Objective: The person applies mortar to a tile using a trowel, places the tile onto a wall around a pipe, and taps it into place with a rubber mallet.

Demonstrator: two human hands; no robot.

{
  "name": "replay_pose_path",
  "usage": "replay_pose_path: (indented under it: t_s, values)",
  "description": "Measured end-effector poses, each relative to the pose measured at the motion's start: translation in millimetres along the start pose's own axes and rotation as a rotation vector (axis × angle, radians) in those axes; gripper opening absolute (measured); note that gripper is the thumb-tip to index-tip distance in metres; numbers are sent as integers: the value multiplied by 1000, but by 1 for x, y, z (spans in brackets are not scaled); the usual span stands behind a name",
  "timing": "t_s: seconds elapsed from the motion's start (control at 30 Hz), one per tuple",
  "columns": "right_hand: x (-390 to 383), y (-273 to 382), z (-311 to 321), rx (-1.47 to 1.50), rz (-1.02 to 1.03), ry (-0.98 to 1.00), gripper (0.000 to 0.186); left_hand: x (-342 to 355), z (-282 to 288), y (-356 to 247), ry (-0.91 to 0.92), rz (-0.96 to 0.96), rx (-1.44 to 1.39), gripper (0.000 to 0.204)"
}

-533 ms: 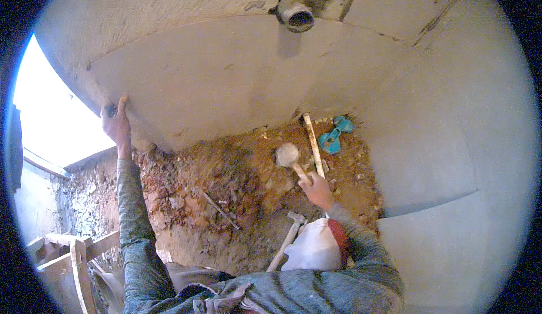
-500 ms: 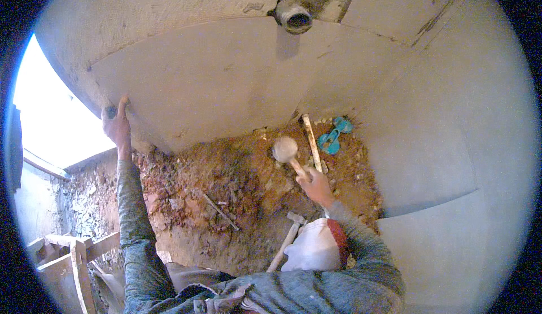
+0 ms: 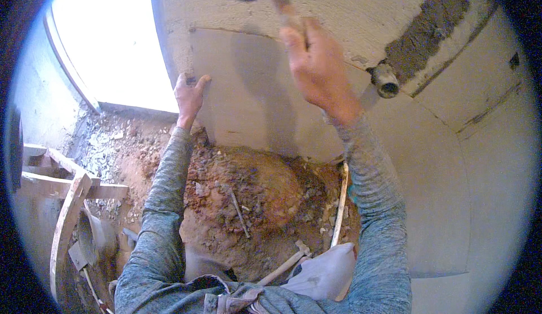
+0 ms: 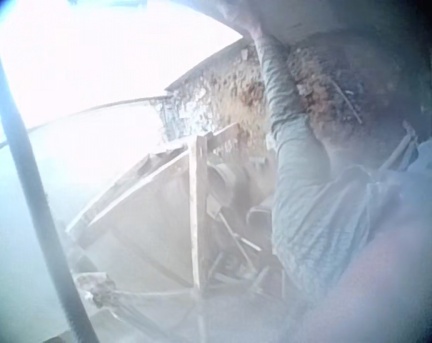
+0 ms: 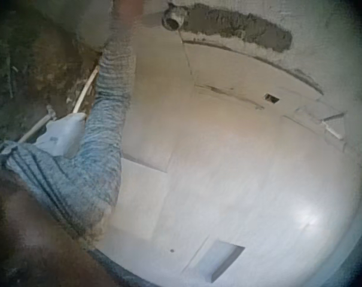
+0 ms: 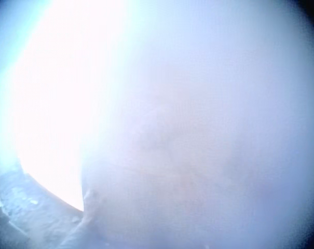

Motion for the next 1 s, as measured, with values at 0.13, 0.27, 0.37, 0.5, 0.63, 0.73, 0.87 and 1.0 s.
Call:
replay_pose_path:
  t_s: [0.13,0.27,0.37,0.5,0.63,0.73,0.87,1.0]
  values:
    - [16,-4,-52,-197,41,212,35,1,5,2,-60,-73,9,53]
    - [40,45,-35,-12,144,149,39,1,10,-3,-20,-77,26,50]
    - [44,34,-42,-45,144,58,38,0,9,-4,-19,-49,15,48]
    - [32,6,-78,-65,47,249,41,5,10,-2,-59,-102,25,48]
    - [49,37,-58,-66,120,147,44,1,11,-6,-50,-103,40,45]
    - [43,38,-60,-69,348,57,43,0,8,-4,-58,-101,27,42]
    - [37,13,-89,-154,162,250,44,3,5,3,-56,-134,25,41]
    - [50,43,-64,-85,160,157,40,-1,9,0,-52,-104,50,42]
Point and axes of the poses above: each hand's wrist, its own x-axis towards the middle knuckle, its own z-axis out of the back of the hand, y = z × x, the point moved 7 cm from there along x, towards the middle knuckle, and after that the axes turned 9 degrees about x, right-handed, at the moved point
